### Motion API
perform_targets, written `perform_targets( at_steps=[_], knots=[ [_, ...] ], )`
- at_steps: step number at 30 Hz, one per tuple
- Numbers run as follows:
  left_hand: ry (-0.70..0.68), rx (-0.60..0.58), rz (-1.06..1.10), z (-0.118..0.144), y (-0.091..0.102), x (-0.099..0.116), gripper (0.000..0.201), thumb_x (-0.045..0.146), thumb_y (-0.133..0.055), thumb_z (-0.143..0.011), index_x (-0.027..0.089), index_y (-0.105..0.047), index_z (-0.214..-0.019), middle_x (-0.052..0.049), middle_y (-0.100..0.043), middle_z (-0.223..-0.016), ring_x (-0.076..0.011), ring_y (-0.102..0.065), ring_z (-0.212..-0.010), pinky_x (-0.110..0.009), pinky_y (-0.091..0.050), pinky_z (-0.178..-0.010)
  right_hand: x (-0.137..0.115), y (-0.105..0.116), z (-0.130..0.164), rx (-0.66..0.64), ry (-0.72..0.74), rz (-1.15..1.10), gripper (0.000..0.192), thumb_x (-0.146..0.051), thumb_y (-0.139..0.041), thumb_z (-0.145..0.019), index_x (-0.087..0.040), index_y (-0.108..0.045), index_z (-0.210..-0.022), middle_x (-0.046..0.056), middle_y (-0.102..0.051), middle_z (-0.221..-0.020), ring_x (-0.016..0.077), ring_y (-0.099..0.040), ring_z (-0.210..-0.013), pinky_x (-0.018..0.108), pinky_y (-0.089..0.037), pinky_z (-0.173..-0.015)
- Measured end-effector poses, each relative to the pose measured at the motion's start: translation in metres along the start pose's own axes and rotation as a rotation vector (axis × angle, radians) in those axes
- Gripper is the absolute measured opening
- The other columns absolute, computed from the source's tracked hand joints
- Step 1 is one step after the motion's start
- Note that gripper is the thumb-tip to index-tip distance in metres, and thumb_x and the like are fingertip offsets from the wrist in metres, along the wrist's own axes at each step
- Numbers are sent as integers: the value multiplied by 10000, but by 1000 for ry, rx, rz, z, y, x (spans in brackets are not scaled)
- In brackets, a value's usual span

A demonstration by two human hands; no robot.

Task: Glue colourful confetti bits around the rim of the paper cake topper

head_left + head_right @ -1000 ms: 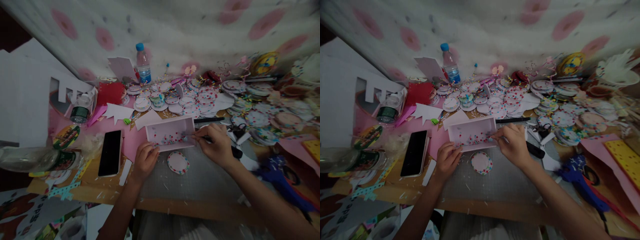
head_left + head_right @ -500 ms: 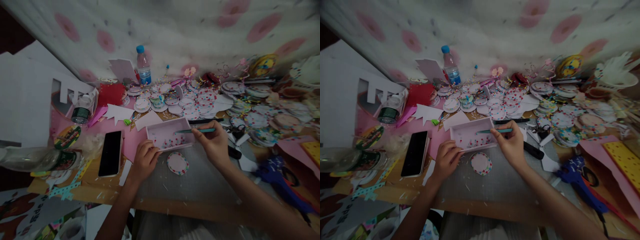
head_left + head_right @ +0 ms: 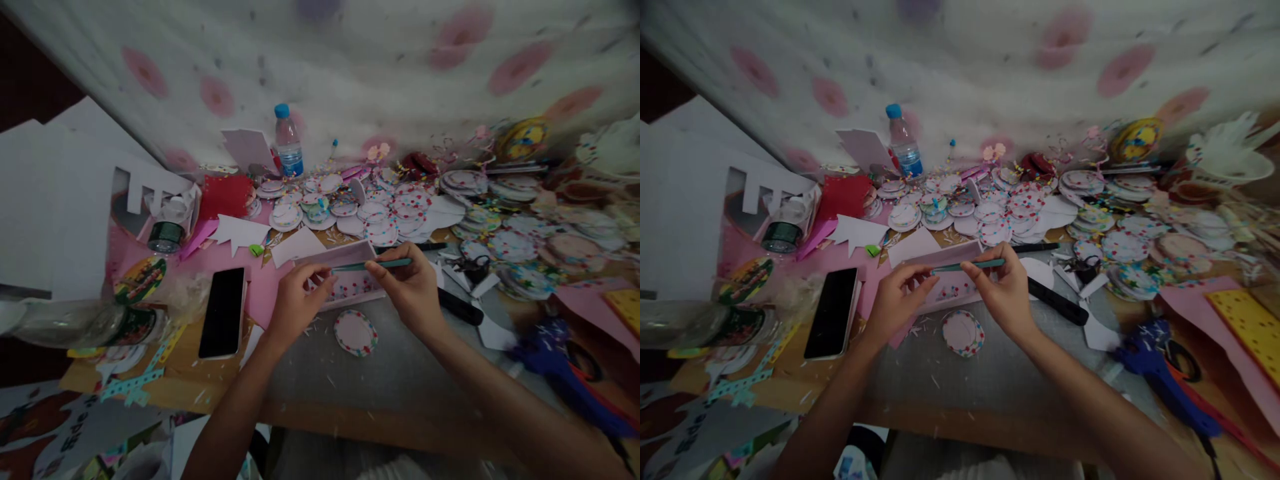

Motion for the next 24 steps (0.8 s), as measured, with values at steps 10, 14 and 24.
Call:
perform_targets(
  at_steps=[10, 14, 24],
  knots=[
    [199, -45, 221, 1, -3, -10, 174, 301, -649, -793, 156, -725, -852, -44, -730, -777, -155, -619, -714, -249, -461, -647, 8, 12, -2, 64, -43, -60, 314, -361, -789, -659, -229, -509, -717, -24, -584, -672, 138, -540, -590, 272, -426, -532],
    [229, -69, 273, 3, -6, -13, 170, 302, -655, -790, 158, -723, -848, -43, -732, -790, -150, -630, -732, -239, -475, -674, 6, 18, -1, 77, -32, -81, 309, -337, -789, -664, -226, -506, -722, -29, -591, -672, 130, -545, -596, 256, -420, -528],
    [236, -176, 272, 3, -14, -5, 159, 292, -639, -803, 150, -704, -775, -26, -697, -720, -148, -624, -705, -224, -467, -645, -8, 11, 4, -18, 79, -3, 271, -321, -780, -693, -225, -529, -731, -21, -574, -702, 142, -581, -668, 262, -457, -576]
  ],
)
Point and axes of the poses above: each hand's wrist, its own z-axis away from the middle knuckle, its own y-axis out of the back of the hand, x = y × z, the point moved 7 cm from there along -z, towards the middle knuckle
